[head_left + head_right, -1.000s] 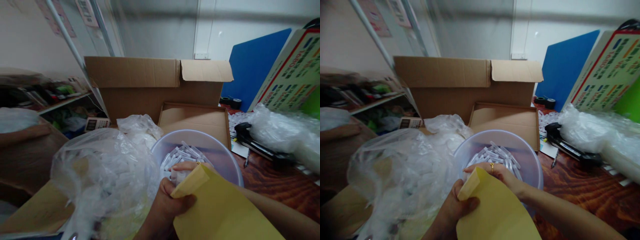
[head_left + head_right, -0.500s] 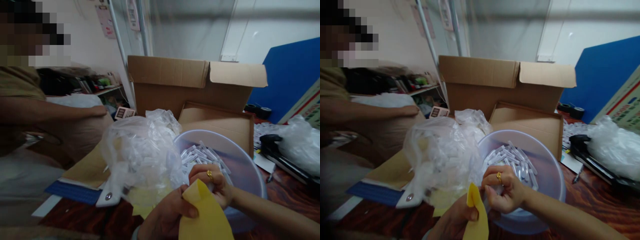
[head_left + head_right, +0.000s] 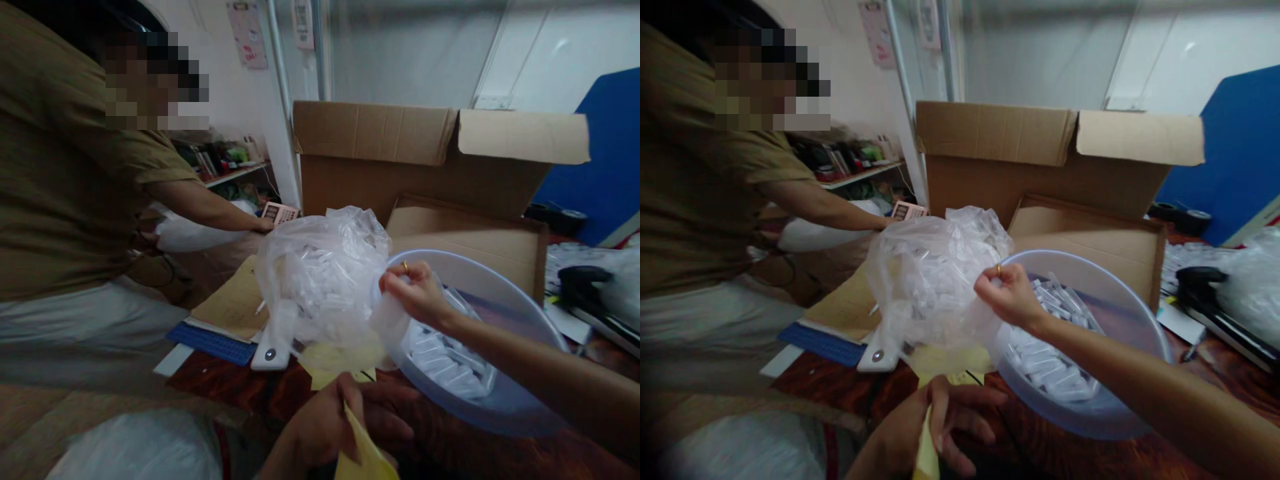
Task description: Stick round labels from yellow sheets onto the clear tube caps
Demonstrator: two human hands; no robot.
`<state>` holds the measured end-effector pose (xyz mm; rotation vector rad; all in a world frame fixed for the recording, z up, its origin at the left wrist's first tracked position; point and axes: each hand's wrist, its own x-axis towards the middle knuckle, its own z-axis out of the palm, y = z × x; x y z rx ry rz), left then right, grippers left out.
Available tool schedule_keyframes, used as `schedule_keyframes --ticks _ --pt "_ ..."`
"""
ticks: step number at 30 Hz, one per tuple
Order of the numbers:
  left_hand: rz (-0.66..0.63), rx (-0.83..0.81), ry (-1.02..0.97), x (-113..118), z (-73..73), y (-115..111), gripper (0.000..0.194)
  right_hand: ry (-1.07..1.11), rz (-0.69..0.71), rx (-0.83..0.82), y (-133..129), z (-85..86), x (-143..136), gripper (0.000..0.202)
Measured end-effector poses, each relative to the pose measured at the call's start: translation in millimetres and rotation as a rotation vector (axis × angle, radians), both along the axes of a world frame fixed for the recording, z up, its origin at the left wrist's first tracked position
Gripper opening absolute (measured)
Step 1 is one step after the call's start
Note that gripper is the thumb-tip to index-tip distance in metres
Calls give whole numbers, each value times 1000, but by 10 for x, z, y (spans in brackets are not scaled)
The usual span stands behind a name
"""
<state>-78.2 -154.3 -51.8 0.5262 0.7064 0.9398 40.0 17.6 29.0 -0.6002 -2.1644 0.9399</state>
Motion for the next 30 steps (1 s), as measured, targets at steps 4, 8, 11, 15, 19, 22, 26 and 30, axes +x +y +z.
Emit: schedule_keyframes --ticks 4,8,11,15,19,22,26,30 --pt "458 -163 510 -415 -213 -294 38 -71 -124 128 318 205 -397 32" --pt "306 -16 1002 -738 -276 -445 30 -290 -84 306 291 174 -717 32" --pt "316 38 1106 -820 -265 -482 24 -481 19 437 211 58 -916 22" --pt "435 62 1107 -816 -300 -510 32 -660 51 479 384 -112 -1137 16" --pt "550 198 1211 -815 -329 -575 25 -754 1 437 686 -203 -1152 34" --pt "614 289 1284 -850 -306 -620 21 -768 106 404 749 -144 -1003 51" --pt "561 271 1290 -938 -283 -617 26 -662 232 404 671 69 -652 45" --pt "532 363 1298 -962 -296 -585 27 -512 153 382 373 265 -145 32"
